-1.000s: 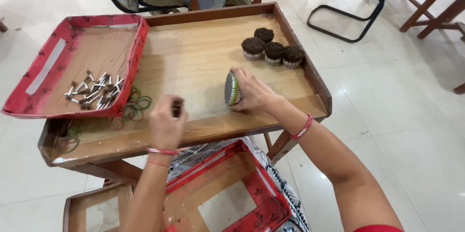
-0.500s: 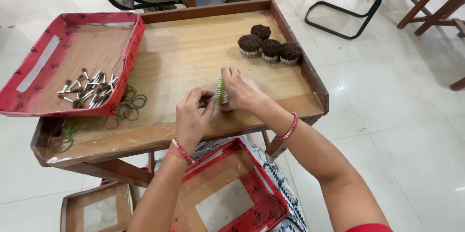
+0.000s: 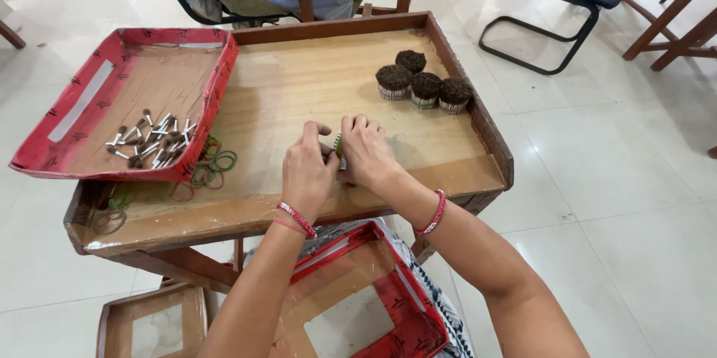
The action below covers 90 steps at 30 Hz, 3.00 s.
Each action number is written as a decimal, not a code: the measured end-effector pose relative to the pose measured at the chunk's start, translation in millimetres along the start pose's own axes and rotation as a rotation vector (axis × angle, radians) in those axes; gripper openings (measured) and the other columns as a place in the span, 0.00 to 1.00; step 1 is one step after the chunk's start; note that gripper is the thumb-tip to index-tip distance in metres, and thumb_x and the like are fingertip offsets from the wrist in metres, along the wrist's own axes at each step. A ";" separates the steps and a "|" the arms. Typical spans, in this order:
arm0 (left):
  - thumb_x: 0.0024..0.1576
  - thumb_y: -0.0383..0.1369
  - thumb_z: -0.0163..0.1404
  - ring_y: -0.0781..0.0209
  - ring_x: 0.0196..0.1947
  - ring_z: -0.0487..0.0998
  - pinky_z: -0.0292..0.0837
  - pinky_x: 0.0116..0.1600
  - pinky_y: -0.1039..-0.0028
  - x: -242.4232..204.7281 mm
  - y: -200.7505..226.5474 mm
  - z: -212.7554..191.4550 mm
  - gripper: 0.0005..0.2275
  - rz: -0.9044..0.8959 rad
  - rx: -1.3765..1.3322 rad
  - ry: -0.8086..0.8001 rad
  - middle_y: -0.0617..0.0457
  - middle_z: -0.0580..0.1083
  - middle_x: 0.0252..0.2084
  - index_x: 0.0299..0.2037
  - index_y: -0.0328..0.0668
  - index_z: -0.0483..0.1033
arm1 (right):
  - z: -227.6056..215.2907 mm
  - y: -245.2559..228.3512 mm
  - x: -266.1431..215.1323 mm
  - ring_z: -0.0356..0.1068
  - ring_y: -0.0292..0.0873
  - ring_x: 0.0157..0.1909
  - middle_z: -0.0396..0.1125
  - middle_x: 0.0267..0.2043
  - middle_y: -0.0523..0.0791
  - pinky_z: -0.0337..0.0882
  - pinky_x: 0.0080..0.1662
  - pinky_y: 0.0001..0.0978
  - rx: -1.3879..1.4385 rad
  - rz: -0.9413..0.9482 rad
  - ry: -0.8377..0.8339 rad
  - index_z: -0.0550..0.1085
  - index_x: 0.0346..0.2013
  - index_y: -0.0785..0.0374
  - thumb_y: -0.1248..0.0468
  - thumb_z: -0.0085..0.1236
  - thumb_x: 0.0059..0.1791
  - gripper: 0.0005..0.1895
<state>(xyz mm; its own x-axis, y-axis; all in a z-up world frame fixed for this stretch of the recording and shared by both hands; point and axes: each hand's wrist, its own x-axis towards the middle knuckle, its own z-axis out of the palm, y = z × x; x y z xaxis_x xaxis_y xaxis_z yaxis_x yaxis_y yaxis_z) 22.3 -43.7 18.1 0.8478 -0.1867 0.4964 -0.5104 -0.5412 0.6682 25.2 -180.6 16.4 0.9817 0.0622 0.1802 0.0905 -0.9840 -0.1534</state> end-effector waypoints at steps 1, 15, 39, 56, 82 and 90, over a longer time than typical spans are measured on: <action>0.48 0.22 0.58 0.44 0.33 0.82 0.75 0.40 0.59 4.0 -0.3 1.5 0.16 -0.001 0.058 -0.014 0.44 0.79 0.30 0.47 0.38 0.71 | 5.9 1.4 1.4 0.66 0.60 0.54 0.63 0.51 0.58 0.70 0.55 0.50 -0.020 -0.010 0.027 0.61 0.51 0.69 0.55 0.79 0.29 0.46; 0.44 0.28 0.61 0.49 0.32 0.82 0.77 0.41 0.63 -0.9 -65.9 6.0 0.06 0.009 0.112 -0.087 0.46 0.78 0.32 0.31 0.41 0.80 | -8.9 47.7 -7.9 0.65 0.61 0.58 0.63 0.51 0.59 0.68 0.58 0.46 0.231 -0.384 0.084 0.59 0.55 0.72 0.54 0.79 0.28 0.51; 0.52 0.24 0.53 0.56 0.27 0.76 0.71 0.34 0.69 -4.1 -23.3 -49.4 0.02 -0.076 -0.038 0.239 0.47 0.73 0.29 0.29 0.34 0.74 | -22.6 75.0 -35.8 0.68 0.58 0.60 0.67 0.57 0.56 0.69 0.60 0.44 0.543 -0.262 0.041 0.59 0.66 0.64 0.52 0.78 0.30 0.56; 0.48 0.26 0.56 0.53 0.30 0.79 0.74 0.37 0.66 -34.7 -67.9 -23.5 0.03 -0.085 -0.020 0.014 0.45 0.76 0.31 0.30 0.35 0.78 | -29.0 66.8 -25.7 0.66 0.58 0.59 0.67 0.57 0.55 0.66 0.60 0.44 0.542 -0.163 -0.046 0.60 0.65 0.63 0.57 0.80 0.29 0.55; 0.51 0.22 0.58 0.61 0.31 0.84 0.80 0.38 0.72 0.9 -15.5 -22.8 0.09 -0.157 -0.295 -0.055 0.48 0.82 0.32 0.41 0.35 0.77 | -11.5 1.5 23.5 0.67 0.62 0.55 0.65 0.49 0.60 0.69 0.57 0.48 0.213 -0.089 -0.052 0.61 0.53 0.69 0.56 0.77 0.27 0.47; 0.48 0.25 0.59 0.54 0.31 0.80 0.77 0.37 0.65 2.2 -66.9 -32.0 0.08 -0.116 0.058 0.014 0.47 0.77 0.34 0.37 0.39 0.78 | -5.1 31.8 9.4 0.64 0.63 0.58 0.63 0.55 0.60 0.68 0.58 0.48 0.336 -0.254 0.063 0.59 0.61 0.72 0.55 0.78 0.27 0.55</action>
<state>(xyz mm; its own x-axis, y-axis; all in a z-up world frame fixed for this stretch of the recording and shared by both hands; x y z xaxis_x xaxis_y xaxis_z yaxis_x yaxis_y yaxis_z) 53.7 18.3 -7.8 0.8985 -0.1090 0.4252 -0.3993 -0.6055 0.6885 36.5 -212.2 18.1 0.9099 0.2751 0.3105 0.3880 -0.8292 -0.4023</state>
